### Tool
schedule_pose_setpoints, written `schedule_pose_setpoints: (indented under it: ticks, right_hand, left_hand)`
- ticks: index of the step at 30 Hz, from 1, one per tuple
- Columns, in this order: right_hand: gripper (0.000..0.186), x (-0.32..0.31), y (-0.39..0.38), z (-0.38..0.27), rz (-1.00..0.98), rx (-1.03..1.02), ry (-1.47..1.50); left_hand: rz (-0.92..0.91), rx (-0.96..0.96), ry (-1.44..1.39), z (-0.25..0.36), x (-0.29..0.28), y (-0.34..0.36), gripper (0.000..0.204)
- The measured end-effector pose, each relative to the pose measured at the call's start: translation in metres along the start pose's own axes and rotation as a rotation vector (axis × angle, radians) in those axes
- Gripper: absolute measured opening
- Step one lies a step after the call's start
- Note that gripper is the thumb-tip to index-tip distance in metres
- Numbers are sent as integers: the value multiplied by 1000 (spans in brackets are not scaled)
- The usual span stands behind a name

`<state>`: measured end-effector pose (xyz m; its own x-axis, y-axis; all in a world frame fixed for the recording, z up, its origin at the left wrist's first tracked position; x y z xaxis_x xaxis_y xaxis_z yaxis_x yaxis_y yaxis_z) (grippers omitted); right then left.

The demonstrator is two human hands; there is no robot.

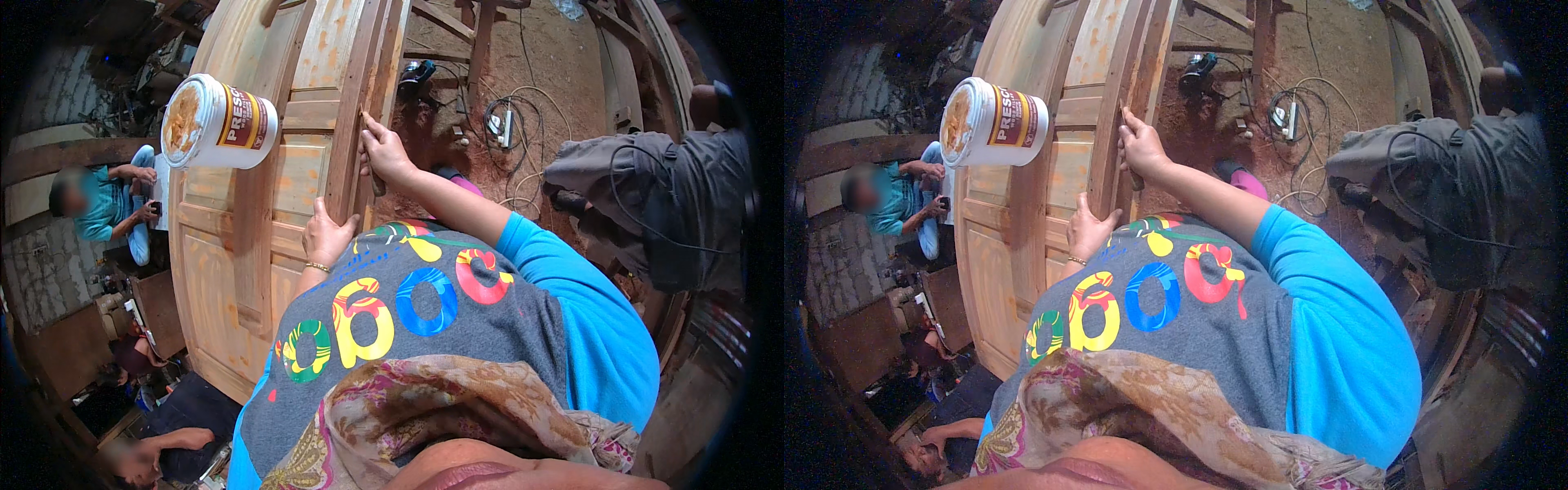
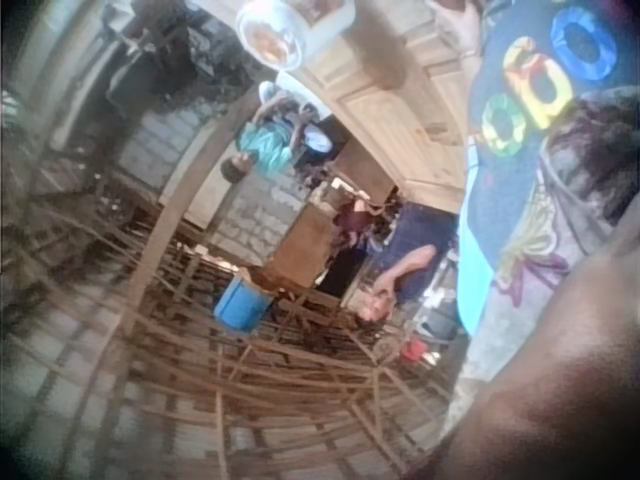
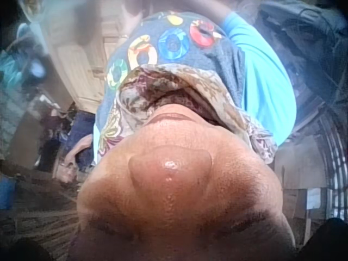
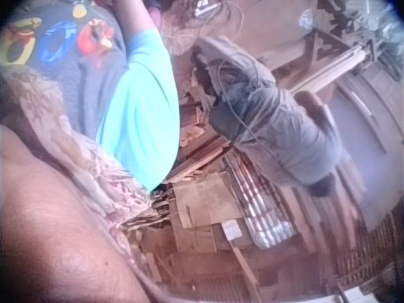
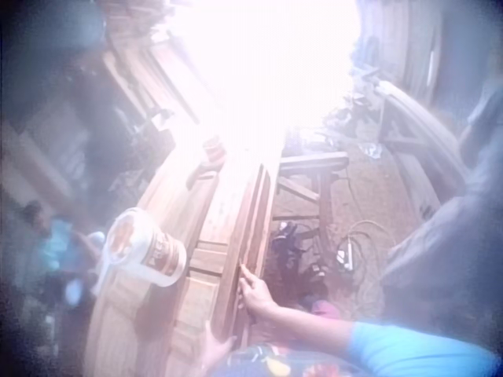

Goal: The person applies a wood finish to a long wooden molding using a small brush, repeatedly dipping the brush into a container of finish and spreading it along the molding's surface. The person repositions the molding on the workbench to reach different sections.

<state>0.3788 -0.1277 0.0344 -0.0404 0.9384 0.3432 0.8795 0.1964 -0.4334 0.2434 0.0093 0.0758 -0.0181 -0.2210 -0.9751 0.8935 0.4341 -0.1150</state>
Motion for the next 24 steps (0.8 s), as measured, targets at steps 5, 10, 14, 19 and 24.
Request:
schedule_pose_setpoints:
  ticks: [5, 10, 14, 19, 24]
  right_hand:
    - [50, 3, -2, 0, -23, -52, -17]
    - [48, -1, -7, -8, -147, 21, 38]
    - [46, -19, -4, -14, -225, 136, 141]
    - [46, -20, 3, -15, -79, 11, -108]
    - [46, -7, 7, -3, -57, -325, -462]
  left_hand:
    - [-6, 20, 32, 0, 1, 4, 79]
    - [38, 84, 17, -8, 6, 6, 78]
    - [-6, 39, 51, -1, 2, 5, 78]
    - [-5, 25, 38, 1, 1, 4, 78]
    - [1, 42, 54, 2, 2, 7, 78]
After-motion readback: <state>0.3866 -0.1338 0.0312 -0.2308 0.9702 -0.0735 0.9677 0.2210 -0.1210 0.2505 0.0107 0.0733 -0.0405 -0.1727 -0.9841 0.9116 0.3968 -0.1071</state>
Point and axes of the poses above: each hand's wrist, its own y-axis towards the middle knuckle, its own x-axis out of the palm, z = x × y, the point moved 7 cm from there along y, towards the middle knuckle, and after that the axes turned 10 degrees about z, right-handed, at the moved point
